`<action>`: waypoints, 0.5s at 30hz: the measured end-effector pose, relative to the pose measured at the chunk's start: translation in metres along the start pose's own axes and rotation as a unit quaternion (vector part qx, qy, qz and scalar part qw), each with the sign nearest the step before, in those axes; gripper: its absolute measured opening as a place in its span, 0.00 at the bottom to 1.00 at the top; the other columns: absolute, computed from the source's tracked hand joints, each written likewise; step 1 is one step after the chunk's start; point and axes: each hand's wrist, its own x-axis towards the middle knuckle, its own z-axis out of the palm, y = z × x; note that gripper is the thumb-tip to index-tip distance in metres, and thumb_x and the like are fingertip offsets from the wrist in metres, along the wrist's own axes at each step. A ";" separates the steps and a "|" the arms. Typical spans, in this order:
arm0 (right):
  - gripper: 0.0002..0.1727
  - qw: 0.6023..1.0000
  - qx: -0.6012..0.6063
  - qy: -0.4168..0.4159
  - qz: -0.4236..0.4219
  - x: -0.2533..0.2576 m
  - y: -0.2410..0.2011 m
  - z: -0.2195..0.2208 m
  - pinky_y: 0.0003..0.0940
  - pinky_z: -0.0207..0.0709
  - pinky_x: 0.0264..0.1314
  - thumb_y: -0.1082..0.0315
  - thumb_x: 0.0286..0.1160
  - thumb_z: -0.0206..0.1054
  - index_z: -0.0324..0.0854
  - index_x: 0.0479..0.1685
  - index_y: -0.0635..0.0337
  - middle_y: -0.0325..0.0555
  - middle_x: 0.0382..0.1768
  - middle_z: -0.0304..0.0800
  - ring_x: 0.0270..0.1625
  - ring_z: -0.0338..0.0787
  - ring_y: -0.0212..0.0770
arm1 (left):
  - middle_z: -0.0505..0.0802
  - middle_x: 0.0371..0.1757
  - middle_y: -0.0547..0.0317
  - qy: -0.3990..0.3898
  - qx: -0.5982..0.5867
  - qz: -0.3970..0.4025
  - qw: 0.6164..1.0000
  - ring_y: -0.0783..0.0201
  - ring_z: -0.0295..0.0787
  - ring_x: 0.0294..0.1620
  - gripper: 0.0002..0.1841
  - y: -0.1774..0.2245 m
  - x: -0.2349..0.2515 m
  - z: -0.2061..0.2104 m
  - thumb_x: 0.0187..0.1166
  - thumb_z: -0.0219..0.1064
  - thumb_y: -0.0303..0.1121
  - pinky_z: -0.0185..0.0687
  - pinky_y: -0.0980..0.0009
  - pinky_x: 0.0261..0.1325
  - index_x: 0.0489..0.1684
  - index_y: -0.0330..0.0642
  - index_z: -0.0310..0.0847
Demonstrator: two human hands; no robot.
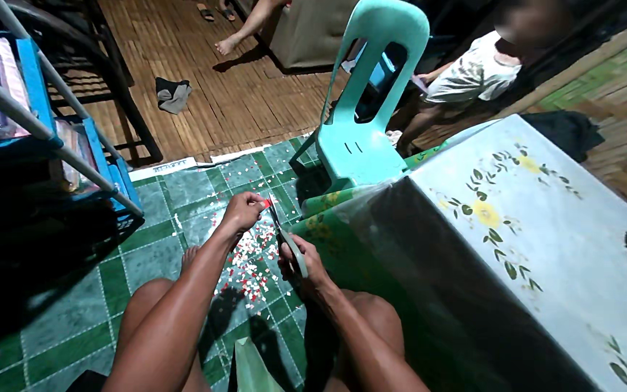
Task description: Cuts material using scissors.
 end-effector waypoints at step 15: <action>0.27 1.000 0.013 0.005 -0.004 -0.001 -0.002 0.001 0.35 0.84 0.21 0.51 0.81 0.68 0.78 0.67 0.65 0.50 0.26 0.87 0.20 0.86 0.40 | 0.90 0.38 0.54 -0.026 0.042 0.006 0.999 0.66 0.83 0.27 0.08 0.003 -0.003 -0.003 0.83 0.68 0.30 0.82 0.67 0.36 0.54 0.40 0.84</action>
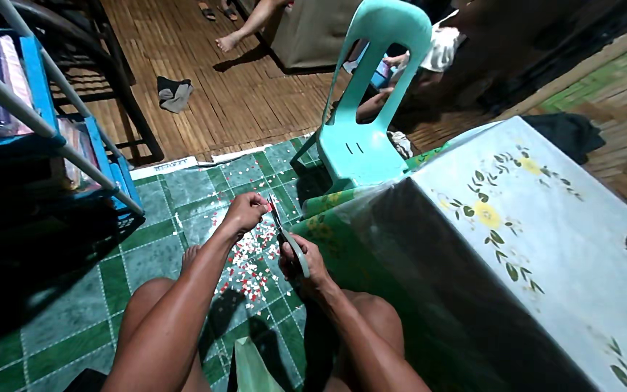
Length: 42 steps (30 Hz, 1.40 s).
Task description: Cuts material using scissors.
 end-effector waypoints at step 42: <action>0.24 0.997 0.060 -0.038 0.029 -0.002 0.000 0.001 0.35 0.84 0.21 0.52 0.83 0.65 0.78 0.64 0.64 0.49 0.24 0.84 0.20 0.86 0.40 | 0.92 0.39 0.53 0.015 -0.052 0.031 0.998 0.63 0.89 0.30 0.10 -0.003 0.000 -0.001 0.79 0.75 0.33 0.89 0.65 0.38 0.50 0.39 0.84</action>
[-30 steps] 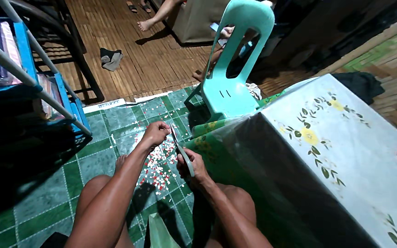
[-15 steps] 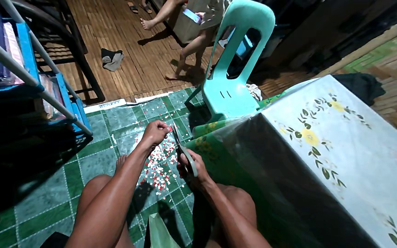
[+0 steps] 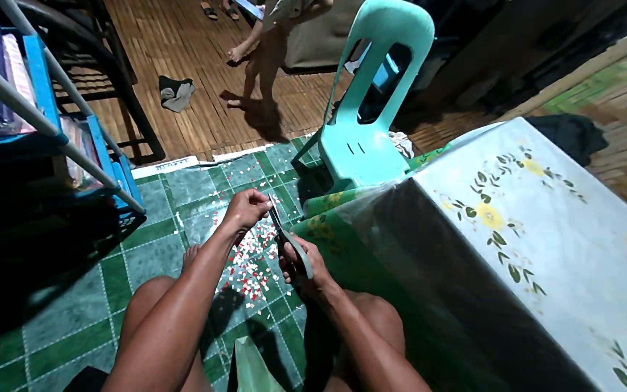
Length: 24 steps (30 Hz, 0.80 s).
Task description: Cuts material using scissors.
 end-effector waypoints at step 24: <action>0.20 0.994 -0.040 0.098 0.009 -0.001 -0.010 0.003 0.35 0.86 0.19 0.59 0.84 0.69 0.81 0.63 0.67 0.52 0.26 0.88 0.20 0.88 0.41 | 0.90 0.31 0.60 -0.016 0.024 -0.070 0.997 0.68 0.82 0.26 0.08 0.006 0.000 -0.004 0.83 0.68 0.33 0.81 0.69 0.34 0.45 0.39 0.88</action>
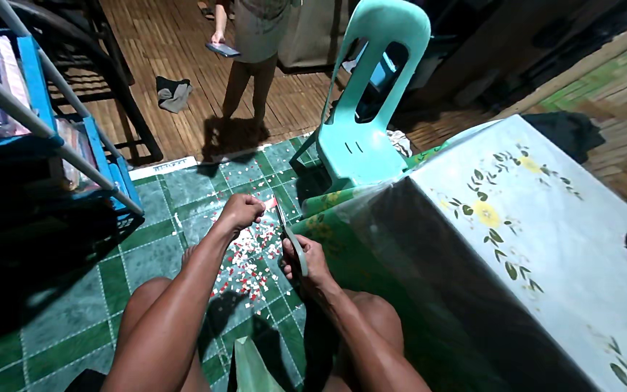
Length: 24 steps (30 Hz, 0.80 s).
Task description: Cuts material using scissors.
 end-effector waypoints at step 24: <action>0.23 0.999 -0.002 -0.029 -0.014 -0.001 0.006 0.001 0.35 0.85 0.19 0.56 0.82 0.69 0.81 0.63 0.66 0.51 0.25 0.87 0.19 0.87 0.41 | 0.89 0.29 0.60 -0.005 -0.028 -0.002 1.000 0.71 0.79 0.22 0.06 0.000 0.000 0.001 0.82 0.68 0.30 0.78 0.74 0.29 0.44 0.37 0.89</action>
